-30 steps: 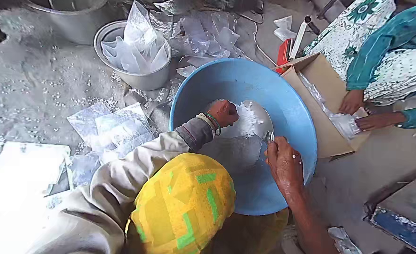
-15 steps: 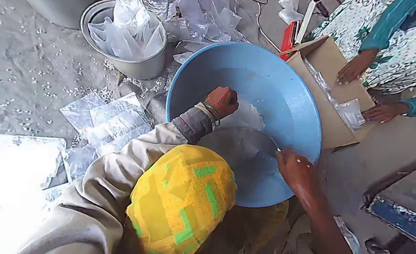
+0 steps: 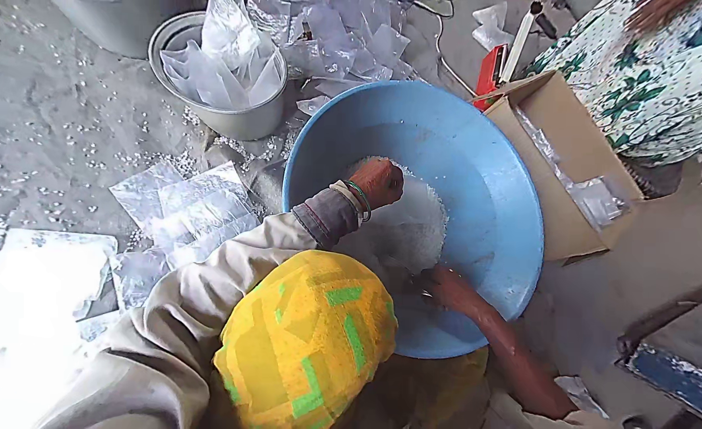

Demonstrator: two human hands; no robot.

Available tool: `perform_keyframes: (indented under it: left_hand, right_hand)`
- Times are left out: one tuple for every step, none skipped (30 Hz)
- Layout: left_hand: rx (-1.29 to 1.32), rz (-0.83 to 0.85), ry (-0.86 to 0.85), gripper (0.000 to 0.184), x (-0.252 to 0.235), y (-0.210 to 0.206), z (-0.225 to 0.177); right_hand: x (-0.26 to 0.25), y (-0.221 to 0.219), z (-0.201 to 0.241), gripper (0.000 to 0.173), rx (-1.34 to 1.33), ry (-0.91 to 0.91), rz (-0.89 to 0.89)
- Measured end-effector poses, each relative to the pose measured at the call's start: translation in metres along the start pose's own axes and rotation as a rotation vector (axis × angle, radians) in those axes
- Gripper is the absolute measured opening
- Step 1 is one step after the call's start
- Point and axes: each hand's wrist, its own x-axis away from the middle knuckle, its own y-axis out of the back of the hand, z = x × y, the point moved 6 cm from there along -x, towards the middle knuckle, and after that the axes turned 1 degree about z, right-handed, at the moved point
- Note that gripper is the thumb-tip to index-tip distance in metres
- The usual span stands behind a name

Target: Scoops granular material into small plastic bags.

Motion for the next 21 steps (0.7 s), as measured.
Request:
perform_keyframes:
  left_hand:
    - [-0.001,0.0,0.006,0.026,0.0,0.001,0.0]
    - [-0.001,-0.001,0.011,0.027,0.0,0.001,0.001]
    - [-0.004,0.002,0.016,0.028,0.0,0.001,0.002]
    - [-0.004,0.009,0.021,0.028,0.0,0.001,0.002]
    - [0.002,0.016,0.024,0.028,0.0,0.001,0.002]
    - [0.012,0.018,0.025,0.028,0.0,0.001,0.002]
    - [0.023,0.022,0.033,0.028,0.0,0.001,0.002]
    - [0.038,0.028,0.048,0.028,0.001,0.001,0.001]
    - [0.056,0.029,0.06,0.028,0.001,0.001,0.001]
    - [0.073,0.029,0.071,0.028,0.002,0.002,0.001]
    - [0.09,0.028,0.081,0.028,0.002,0.002,0.001]
    - [0.105,0.024,0.088,0.028,0.002,0.002,0.002]
    - [0.124,0.017,0.098,0.028,0.003,0.002,0.003]
    - [0.144,0.011,0.109,0.028,0.003,0.002,0.004]
    - [0.164,0.004,0.124,0.028,0.004,0.002,0.005]
    - [0.182,-0.004,0.137,0.027,0.004,0.003,0.006]
    - [0.198,-0.007,0.15,0.028,0.004,0.004,0.006]
    - [0.213,-0.011,0.16,0.028,0.004,0.004,0.007]
    - [0.224,-0.01,0.168,0.028,0.005,0.004,0.008]
    - [0.226,-0.004,0.175,0.028,0.005,0.005,0.008]
    - [0.215,0.001,0.177,0.028,0.004,0.005,0.008]
  right_hand:
    - [0.004,0.002,0.0,0.034,-0.089,0.037,-0.003]
    - [0.009,0.004,0.001,0.033,-0.176,0.072,-0.013]
    - [0.016,0.007,0.001,0.032,-0.254,0.105,-0.023]
    - [0.023,0.011,0.002,0.032,-0.32,0.135,-0.046]
    - [0.032,0.017,0.002,0.031,-0.379,0.161,-0.079]
    - [0.042,0.023,0.003,0.03,-0.427,0.183,-0.123]
    - [0.051,0.03,0.004,0.029,-0.46,0.199,-0.179]
    - [0.059,0.037,0.005,0.028,-0.48,0.223,-0.248]
    - [0.065,0.044,0.007,0.027,-0.496,0.245,-0.324]
    - [0.071,0.051,0.009,0.027,-0.499,0.256,-0.406]
    - [0.075,0.058,0.012,0.024,-0.481,0.257,-0.491]
    - [0.077,0.064,0.016,0.022,-0.446,0.246,-0.563]
    - [0.078,0.068,0.021,0.021,-0.399,0.227,-0.619]
    - [0.076,0.071,0.025,0.021,-0.338,0.206,-0.669]
    - [0.074,0.072,0.029,0.022,-0.283,0.18,-0.709]
    - [0.071,0.072,0.034,0.023,-0.23,0.155,-0.742]
    - [0.067,0.071,0.038,0.023,-0.183,0.135,-0.77]
    - [0.065,0.069,0.042,0.024,-0.153,0.125,-0.797]
    - [0.063,0.067,0.044,0.024,-0.136,0.121,-0.828]
    - [0.063,0.065,0.046,0.025,-0.119,0.125,-0.871]
    - [0.063,0.065,0.046,0.025,-0.108,0.133,-0.917]
